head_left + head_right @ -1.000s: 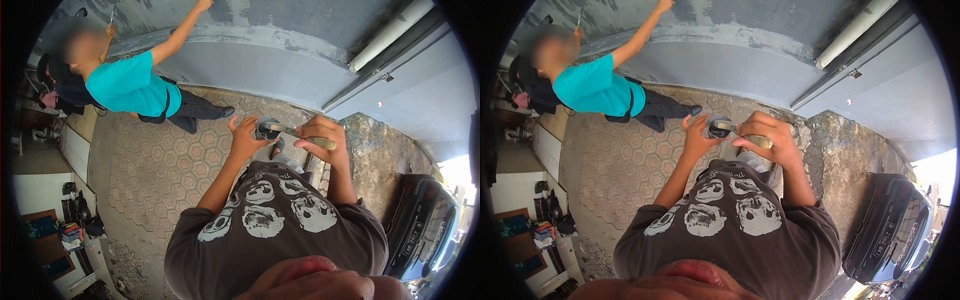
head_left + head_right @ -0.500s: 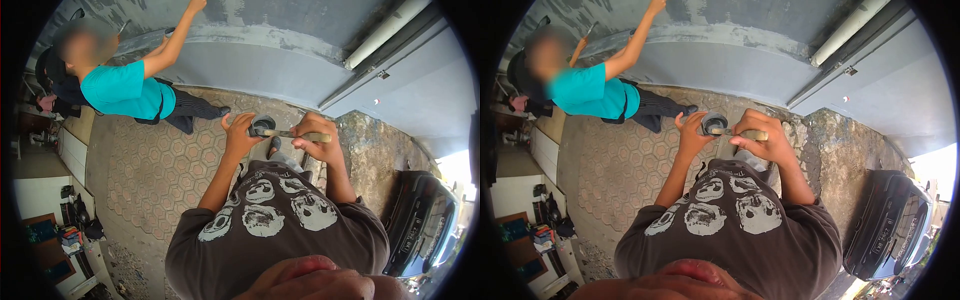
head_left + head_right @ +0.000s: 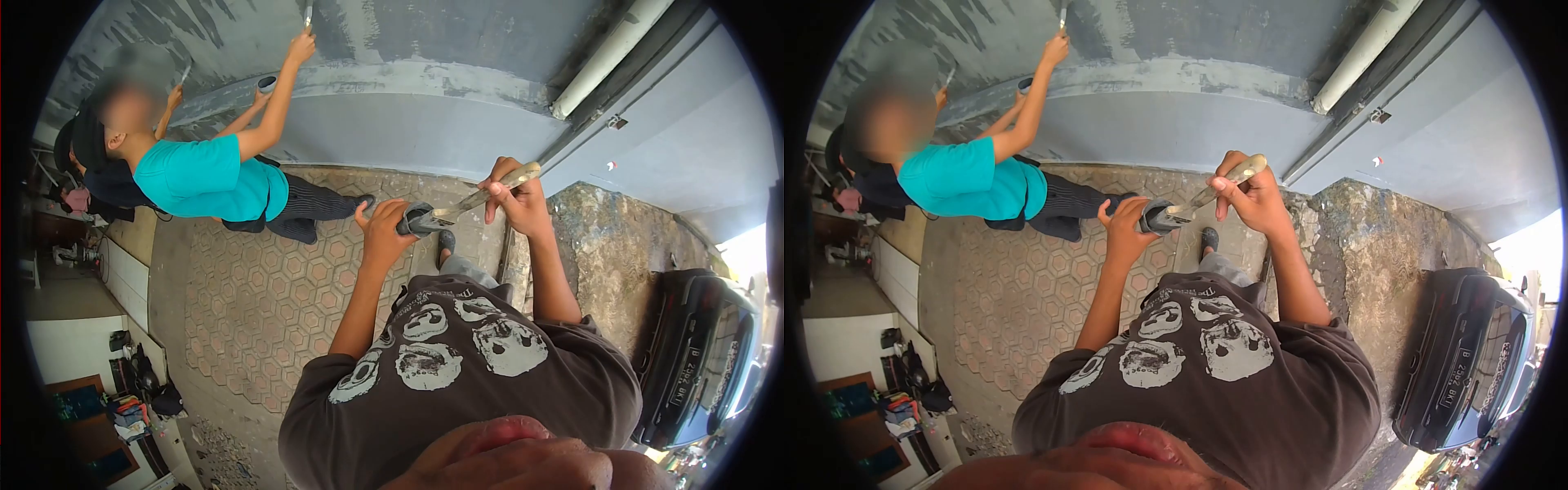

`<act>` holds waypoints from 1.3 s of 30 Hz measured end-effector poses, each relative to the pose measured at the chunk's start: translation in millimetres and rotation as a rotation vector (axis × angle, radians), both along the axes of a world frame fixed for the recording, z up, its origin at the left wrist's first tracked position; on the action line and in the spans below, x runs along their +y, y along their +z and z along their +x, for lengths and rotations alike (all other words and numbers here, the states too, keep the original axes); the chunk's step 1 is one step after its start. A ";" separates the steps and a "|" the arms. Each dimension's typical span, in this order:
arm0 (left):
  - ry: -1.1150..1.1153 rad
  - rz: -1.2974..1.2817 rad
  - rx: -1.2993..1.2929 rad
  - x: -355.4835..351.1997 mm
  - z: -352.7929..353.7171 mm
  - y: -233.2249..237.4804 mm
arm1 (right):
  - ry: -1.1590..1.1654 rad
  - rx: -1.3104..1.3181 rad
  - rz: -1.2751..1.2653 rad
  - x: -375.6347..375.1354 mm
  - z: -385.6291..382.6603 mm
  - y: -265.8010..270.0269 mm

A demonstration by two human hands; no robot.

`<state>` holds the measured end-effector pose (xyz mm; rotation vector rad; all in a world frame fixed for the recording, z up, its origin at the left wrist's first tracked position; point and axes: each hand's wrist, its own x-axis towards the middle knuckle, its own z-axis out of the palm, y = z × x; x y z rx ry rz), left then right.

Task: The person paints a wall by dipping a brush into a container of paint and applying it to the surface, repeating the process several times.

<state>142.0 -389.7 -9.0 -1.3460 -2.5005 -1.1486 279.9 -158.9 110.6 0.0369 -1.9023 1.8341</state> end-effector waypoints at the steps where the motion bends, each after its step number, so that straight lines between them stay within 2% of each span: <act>1: -0.004 0.000 0.006 5.4 -5.4 -3.2 | -0.004 0.006 0.000 7.6 -3.9 -2.6; 5: 0.042 -0.034 -0.009 25.8 -27.6 -19.0 | -0.110 -0.045 -0.231 46.7 -19.6 -20.5; 7: 0.060 -0.045 -0.027 38.1 -39.3 -28.2 | -0.394 -0.069 -0.534 80.2 -26.4 -39.9; 8: 0.079 -0.056 -0.040 44.4 -45.7 -33.4 | -0.392 -0.076 -0.536 102.2 -26.3 -54.7; 10: 0.105 -0.067 -0.061 58.8 -59.3 -45.6 | -0.625 -0.085 -0.794 147.8 -27.2 -85.1; 11: 0.121 -0.083 -0.069 65.3 -66.3 -51.8 | -0.622 -0.093 -0.791 163.6 -32.3 -91.1; 13: 0.128 -0.102 -0.078 79.8 -79.7 -59.9 | -0.760 -0.027 -1.017 196.1 -38.6 -102.7; 17: 0.174 -0.163 -0.095 112.5 -104.8 -59.9 | -0.780 -0.071 -1.034 250.1 -58.5 -132.5; 19: 0.203 -0.183 -0.085 134.7 -117.6 -57.1 | -0.739 -0.152 -1.080 281.2 -70.8 -158.9; 21: 0.199 -0.208 -0.139 159.4 -128.8 -49.3 | -0.688 -0.020 -1.248 313.1 -77.4 -199.6; 25: 0.223 -0.150 -0.130 198.9 -142.6 -44.8 | -0.576 0.004 -1.394 319.0 -95.4 -206.6; 29: 0.200 -0.143 -0.145 228.2 -150.2 -40.1 | -0.351 0.017 -1.339 315.1 -102.5 -213.9; 31: 0.176 -0.148 -0.137 235.7 -155.4 -40.4 | -0.341 -0.003 -1.371 310.7 -105.2 -211.3; 33: 0.156 -0.149 -0.133 239.4 -159.8 -38.3 | -0.023 -0.049 -1.337 307.7 -104.7 -212.8; 34: 0.153 -0.154 -0.139 240.7 -162.8 -39.8 | -0.030 -0.052 -1.341 307.0 -107.3 -213.9; 37: 0.163 -0.153 -0.150 243.2 -170.9 -43.0 | 0.188 -0.226 -1.206 301.6 -121.0 -217.6; 38: 0.173 -0.158 -0.151 244.8 -174.7 -41.3 | 0.057 -0.345 -1.185 289.8 -132.0 -186.2; 39: 0.183 -0.163 -0.152 245.3 -178.3 -39.3 | 0.052 -0.343 -1.189 289.9 -133.4 -190.1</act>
